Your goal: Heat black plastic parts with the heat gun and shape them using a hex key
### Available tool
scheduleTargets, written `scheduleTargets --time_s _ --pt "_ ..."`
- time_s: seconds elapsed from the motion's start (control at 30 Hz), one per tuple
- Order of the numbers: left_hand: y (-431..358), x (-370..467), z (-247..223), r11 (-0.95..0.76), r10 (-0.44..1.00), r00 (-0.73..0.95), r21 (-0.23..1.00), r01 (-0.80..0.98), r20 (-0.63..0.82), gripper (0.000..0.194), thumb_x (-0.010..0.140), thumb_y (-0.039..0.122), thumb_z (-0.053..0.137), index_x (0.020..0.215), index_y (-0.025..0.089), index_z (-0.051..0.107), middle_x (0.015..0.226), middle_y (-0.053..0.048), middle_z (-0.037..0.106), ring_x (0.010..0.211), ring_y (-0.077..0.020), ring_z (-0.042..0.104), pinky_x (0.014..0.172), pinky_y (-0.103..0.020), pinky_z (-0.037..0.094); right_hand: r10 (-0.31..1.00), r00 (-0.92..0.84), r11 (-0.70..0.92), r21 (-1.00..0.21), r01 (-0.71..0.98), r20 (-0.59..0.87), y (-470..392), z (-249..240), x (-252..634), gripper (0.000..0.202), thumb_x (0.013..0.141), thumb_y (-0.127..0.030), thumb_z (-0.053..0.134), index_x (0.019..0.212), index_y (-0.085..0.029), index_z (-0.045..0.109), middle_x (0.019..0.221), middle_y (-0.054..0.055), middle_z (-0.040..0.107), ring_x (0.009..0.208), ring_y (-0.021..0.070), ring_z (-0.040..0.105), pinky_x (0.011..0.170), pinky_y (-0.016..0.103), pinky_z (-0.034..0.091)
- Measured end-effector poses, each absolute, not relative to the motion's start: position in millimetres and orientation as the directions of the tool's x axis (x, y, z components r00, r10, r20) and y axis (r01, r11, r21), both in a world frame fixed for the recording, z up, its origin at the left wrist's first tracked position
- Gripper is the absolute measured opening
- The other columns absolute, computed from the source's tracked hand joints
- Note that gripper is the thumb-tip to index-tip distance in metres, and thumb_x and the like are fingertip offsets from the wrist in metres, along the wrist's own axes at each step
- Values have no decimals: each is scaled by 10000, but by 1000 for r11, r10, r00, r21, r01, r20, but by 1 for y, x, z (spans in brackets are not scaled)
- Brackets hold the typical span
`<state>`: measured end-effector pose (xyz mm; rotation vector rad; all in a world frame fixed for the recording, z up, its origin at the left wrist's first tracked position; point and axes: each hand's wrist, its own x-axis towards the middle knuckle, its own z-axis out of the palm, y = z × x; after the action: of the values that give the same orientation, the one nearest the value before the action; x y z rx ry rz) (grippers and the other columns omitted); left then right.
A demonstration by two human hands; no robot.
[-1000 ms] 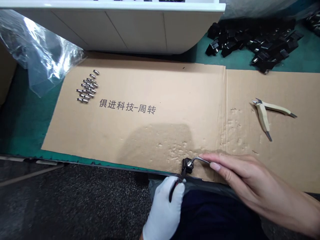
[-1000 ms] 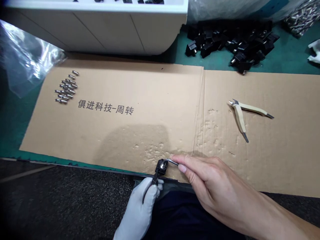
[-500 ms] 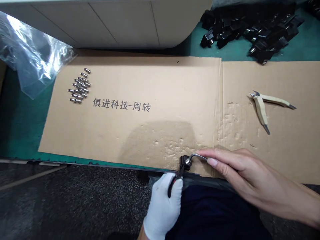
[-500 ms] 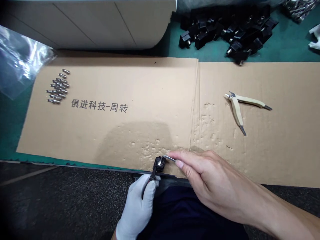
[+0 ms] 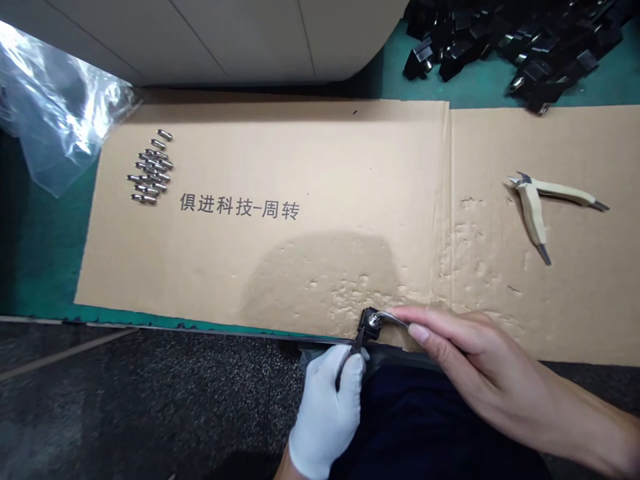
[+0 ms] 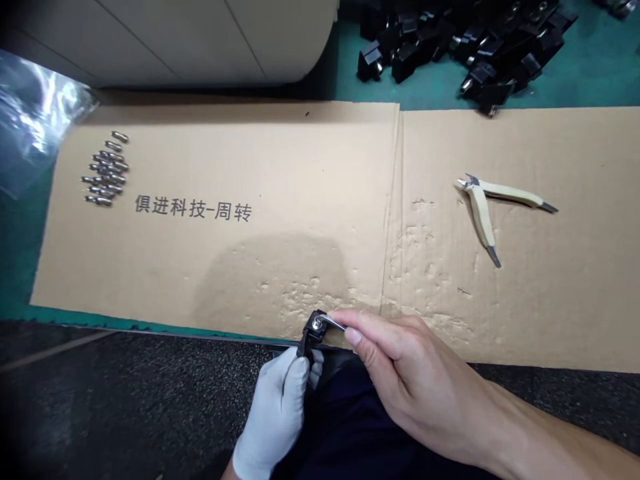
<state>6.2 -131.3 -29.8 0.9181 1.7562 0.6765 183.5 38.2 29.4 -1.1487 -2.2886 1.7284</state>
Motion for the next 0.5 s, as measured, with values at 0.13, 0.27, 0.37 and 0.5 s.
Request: scheduleTargets --time_s 0.13,0.27,0.37,0.5 --pt "-133 6 -30 556 830 -212 787 267 -515 336 1055 368 431 880 200 663 792 -20 666 738 -162 578 748 -275 415 610 -702 113 -836 536 -367 39 32 185 377 1027 -239 508 1369 -300 652 978 20 807 1045 243 756 906 343 640" --pt "-132 5 -30 559 828 -213 791 249 -518 348 1059 372 420 885 198 667 776 -17 653 720 -160 563 726 -278 402 627 -690 100 -842 531 -361 37 33 184 370 1032 -248 503 1364 -291 662 963 20 809 1037 244 760 917 351 640" --pt "-131 6 -31 549 835 -200 804 228 -513 375 1065 379 399 881 193 668 751 -12 639 687 -155 546 694 -279 388 657 -660 60 -848 526 -363 32 31 183 368 1031 -258 509 1361 -290 669 940 14 809 997 247 769 871 348 656" --pt "-130 7 -33 545 837 -200 810 215 -510 421 1068 402 372 832 186 645 716 -11 618 663 -155 534 671 -285 373 677 -620 -38 -859 510 -398 23 30 182 350 1031 -287 520 1342 -316 678 906 0 804 941 254 775 768 339 674"
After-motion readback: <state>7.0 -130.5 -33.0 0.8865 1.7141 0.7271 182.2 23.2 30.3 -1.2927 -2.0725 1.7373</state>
